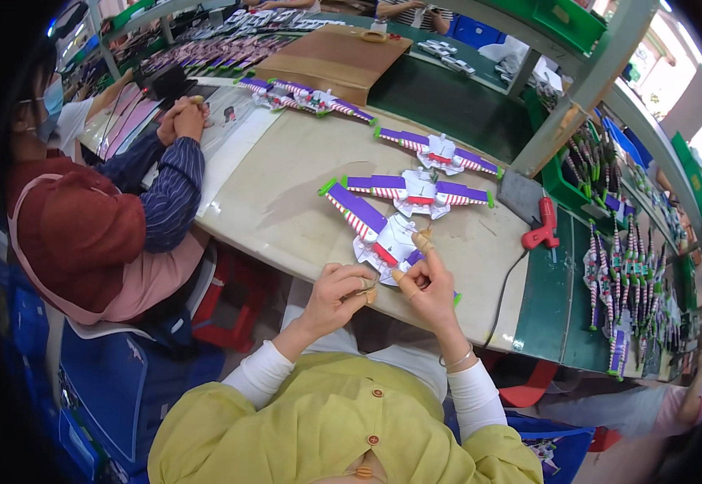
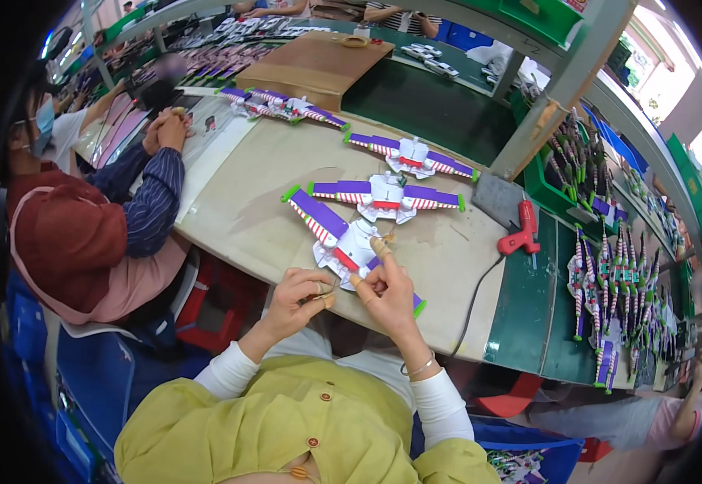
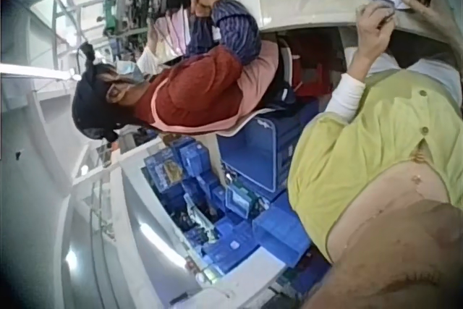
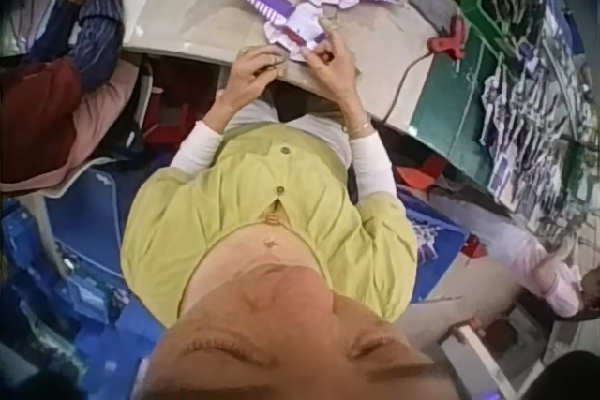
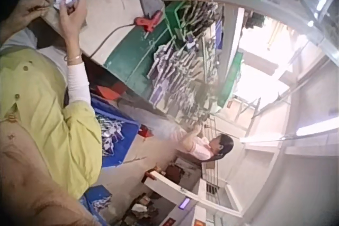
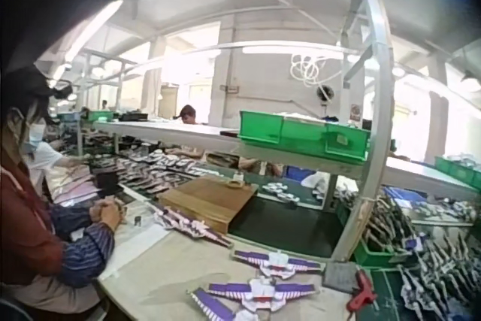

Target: The person attaches pieces onto toy wings by hand, collects them into a bundle, applies glue to the bundle using a glue gun, hands the bundle to a coworker, and assembles more toy wings.

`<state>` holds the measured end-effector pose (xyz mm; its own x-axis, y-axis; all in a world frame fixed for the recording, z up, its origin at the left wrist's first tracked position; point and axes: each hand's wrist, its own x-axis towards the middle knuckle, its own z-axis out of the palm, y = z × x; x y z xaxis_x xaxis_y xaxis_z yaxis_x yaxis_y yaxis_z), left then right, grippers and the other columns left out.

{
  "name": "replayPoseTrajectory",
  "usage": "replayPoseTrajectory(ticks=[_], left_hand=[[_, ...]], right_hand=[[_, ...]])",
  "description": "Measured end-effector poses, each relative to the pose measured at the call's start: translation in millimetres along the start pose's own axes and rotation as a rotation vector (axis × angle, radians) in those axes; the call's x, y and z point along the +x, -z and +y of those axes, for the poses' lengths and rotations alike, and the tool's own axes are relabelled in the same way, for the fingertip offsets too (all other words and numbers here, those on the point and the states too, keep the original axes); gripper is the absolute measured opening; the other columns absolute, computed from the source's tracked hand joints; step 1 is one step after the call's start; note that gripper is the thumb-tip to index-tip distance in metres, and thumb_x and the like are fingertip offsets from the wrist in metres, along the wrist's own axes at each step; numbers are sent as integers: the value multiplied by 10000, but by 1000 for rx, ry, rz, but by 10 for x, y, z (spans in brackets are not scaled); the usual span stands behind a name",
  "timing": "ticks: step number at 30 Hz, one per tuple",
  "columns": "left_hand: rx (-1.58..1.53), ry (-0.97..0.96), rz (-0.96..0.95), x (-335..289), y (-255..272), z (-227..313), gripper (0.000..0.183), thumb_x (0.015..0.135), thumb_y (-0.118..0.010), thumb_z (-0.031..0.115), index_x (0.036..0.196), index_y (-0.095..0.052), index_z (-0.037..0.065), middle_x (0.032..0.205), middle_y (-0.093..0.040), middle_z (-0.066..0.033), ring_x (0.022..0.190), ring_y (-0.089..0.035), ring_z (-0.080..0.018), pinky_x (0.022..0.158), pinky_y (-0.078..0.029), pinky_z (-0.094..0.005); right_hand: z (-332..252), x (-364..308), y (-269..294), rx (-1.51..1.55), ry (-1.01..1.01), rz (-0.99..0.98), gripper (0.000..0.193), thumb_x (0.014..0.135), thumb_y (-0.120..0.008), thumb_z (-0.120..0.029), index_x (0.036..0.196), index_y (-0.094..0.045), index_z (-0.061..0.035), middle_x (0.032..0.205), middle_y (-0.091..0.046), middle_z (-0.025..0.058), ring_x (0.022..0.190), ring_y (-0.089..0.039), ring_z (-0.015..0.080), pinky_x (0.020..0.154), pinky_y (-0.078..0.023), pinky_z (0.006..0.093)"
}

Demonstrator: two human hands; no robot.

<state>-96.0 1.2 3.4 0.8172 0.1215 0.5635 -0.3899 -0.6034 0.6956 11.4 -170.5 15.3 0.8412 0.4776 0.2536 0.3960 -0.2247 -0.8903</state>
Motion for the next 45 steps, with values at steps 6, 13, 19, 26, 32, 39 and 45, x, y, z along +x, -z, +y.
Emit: replayPoseTrajectory(ticks=[6, 13, 19, 26, 32, 39, 45], left_hand=[[-243, 143, -52, 34, -23, 91, 84, 775, -664, 35, 858, -661, 50, 1039, -675, -12, 843, -565, -174, 805, -425, -307], [-599, 399, -114, 35, -127, 69, 67, 900, -596, 69, 932, -551, 31, 866, -641, -47, 746, -541, -93, 671, -440, -253], [-225, 307, -185, 131, -111, 28, 149, 904, -602, 117, 945, -495, 22, 777, -610, -81, 668, -567, -142, 603, -449, -288], [-316, 321, 65, 121, -190, 96, 272, 830, -682, 78, 1024, -501, 13, 798, -633, -105, 623, -589, -202, 566, -468, -310], [-39, 5, 211, 9, -371, -75, 417, 769, -756, 88, 1135, -568, 19, 842, -628, -105, 644, -598, -212, 580, -488, -322], [177, -135, 301, 46, -379, -55, 215, 710, -764, 65, 869, -635, 1, 959, -621, -83, 743, -604, -238, 619, -486, -350], [168, -58, 391, 104, -378, 0, 204, 689, -760, 4, 730, -561, 13, 973, -624, -105, 807, -596, -285, 659, -486, -363]], right_hand=[[-71, -67, 6, -239, 211, -90, 653, 698, -737, -86, 1306, -516, 2, 647, -533, -16, 630, -457, 131, 701, -354, 282], [-166, -223, -44, -183, 258, -15, 619, 681, -746, -73, 1269, -560, -27, 822, -559, 21, 761, -503, 172, 750, -399, 305], [-291, -36, 77, -68, 239, -135, 417, 762, -758, -124, 1153, -632, -52, 838, -599, 26, 746, -520, 158, 692, -437, 291], [-155, 50, 65, 225, -148, -219, 106, 855, -668, -73, 945, -658, -18, 745, -624, -10, 683, -553, 50, 602, -446, 222], [-118, 88, 112, 178, -122, -193, 67, 840, -683, -51, 875, -653, -3, 761, -569, -40, 672, -487, 26, 596, -404, 201], [-114, 91, 119, 270, -235, -239, 76, 812, -699, -46, 836, -641, -2, 768, -538, -15, 642, -462, 45, 584, -376, 217], [-119, 169, -75, -119, 138, -20, 82, 787, -697, -31, 813, -633, 12, 719, -517, 32, 614, -454, 98, 541, -357, 253]])
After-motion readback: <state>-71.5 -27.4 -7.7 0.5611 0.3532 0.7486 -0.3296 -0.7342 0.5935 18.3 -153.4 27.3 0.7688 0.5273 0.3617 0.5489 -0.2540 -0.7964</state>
